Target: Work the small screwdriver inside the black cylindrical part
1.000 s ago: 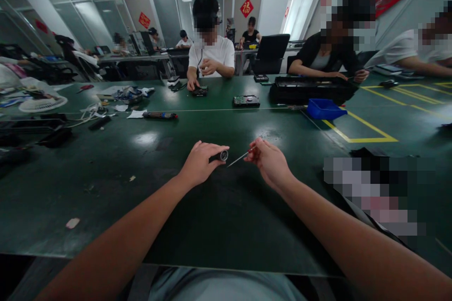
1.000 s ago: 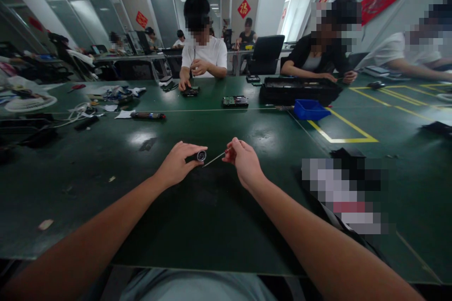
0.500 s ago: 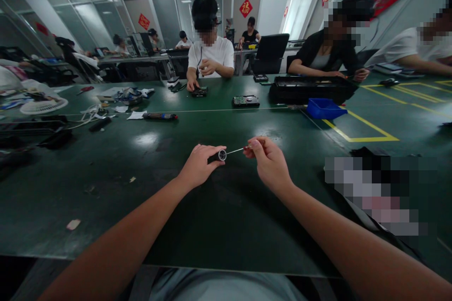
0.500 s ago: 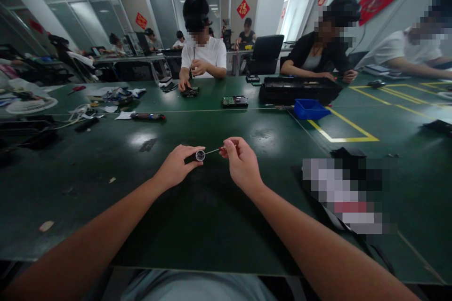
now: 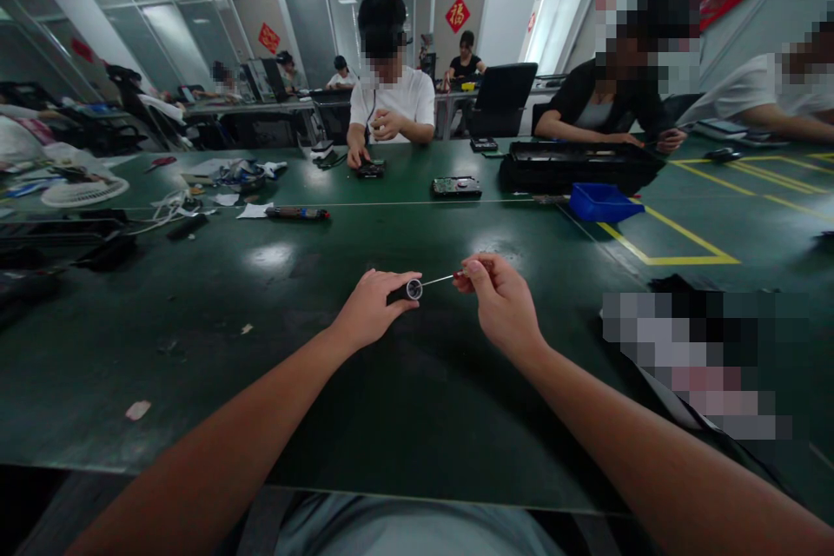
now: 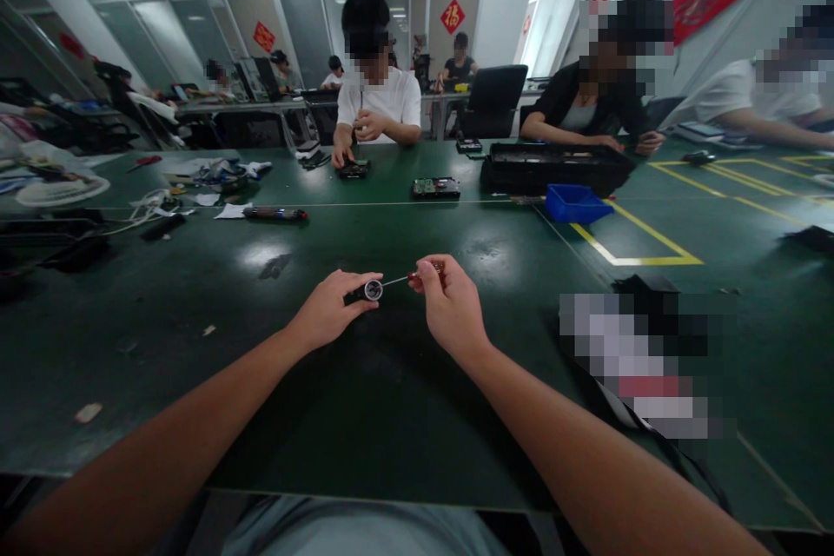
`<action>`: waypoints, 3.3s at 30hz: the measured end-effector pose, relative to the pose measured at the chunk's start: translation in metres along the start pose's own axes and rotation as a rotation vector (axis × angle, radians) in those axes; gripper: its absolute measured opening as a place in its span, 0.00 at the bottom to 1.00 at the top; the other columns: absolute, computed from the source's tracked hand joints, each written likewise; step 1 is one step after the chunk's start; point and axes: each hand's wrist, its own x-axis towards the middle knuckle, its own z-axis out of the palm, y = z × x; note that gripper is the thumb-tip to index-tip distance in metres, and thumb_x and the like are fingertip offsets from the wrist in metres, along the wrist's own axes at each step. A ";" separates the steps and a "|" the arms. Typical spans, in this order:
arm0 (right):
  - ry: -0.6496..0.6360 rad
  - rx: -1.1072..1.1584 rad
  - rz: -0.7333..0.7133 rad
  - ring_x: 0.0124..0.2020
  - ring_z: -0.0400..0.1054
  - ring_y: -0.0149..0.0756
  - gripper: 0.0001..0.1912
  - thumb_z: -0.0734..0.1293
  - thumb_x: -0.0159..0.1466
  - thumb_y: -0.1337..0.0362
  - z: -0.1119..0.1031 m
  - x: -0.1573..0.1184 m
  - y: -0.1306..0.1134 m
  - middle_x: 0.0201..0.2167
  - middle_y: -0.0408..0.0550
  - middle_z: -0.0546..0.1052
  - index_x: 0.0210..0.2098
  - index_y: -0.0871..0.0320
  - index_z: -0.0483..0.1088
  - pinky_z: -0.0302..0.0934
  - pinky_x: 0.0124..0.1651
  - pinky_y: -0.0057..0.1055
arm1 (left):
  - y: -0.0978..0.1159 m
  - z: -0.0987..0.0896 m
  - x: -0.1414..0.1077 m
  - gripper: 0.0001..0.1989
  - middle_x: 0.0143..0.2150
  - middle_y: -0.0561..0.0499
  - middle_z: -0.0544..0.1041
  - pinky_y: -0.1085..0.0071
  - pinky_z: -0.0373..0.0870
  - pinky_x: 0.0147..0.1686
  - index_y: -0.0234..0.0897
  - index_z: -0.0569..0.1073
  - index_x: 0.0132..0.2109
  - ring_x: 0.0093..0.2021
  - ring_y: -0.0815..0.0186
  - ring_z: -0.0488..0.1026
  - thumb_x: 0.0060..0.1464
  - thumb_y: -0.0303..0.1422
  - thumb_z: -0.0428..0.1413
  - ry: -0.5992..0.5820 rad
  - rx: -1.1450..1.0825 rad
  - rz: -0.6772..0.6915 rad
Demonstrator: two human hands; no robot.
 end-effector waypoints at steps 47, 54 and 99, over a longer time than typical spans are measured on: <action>-0.027 0.178 0.056 0.32 0.72 0.37 0.16 0.62 0.68 0.50 0.001 0.003 0.002 0.31 0.47 0.76 0.38 0.55 0.71 0.69 0.40 0.38 | 0.003 0.000 -0.002 0.20 0.57 0.51 0.76 0.45 0.50 0.67 0.48 0.71 0.59 0.57 0.58 0.71 0.61 0.34 0.60 0.015 -0.036 -0.013; -0.024 0.332 0.296 0.25 0.68 0.35 0.17 0.66 0.63 0.47 -0.002 0.016 0.016 0.24 0.44 0.72 0.32 0.56 0.69 0.70 0.34 0.37 | 0.000 -0.003 0.002 0.19 0.56 0.52 0.76 0.36 0.35 0.68 0.52 0.72 0.59 0.60 0.57 0.67 0.62 0.33 0.58 -0.052 0.046 0.024; -0.018 -0.290 -0.123 0.34 0.74 0.39 0.12 0.58 0.72 0.56 -0.008 0.000 -0.005 0.31 0.47 0.78 0.38 0.54 0.67 0.63 0.39 0.37 | -0.001 0.000 0.000 0.19 0.50 0.50 0.78 0.56 0.65 0.56 0.44 0.74 0.57 0.51 0.58 0.72 0.58 0.34 0.62 -0.027 -0.030 -0.046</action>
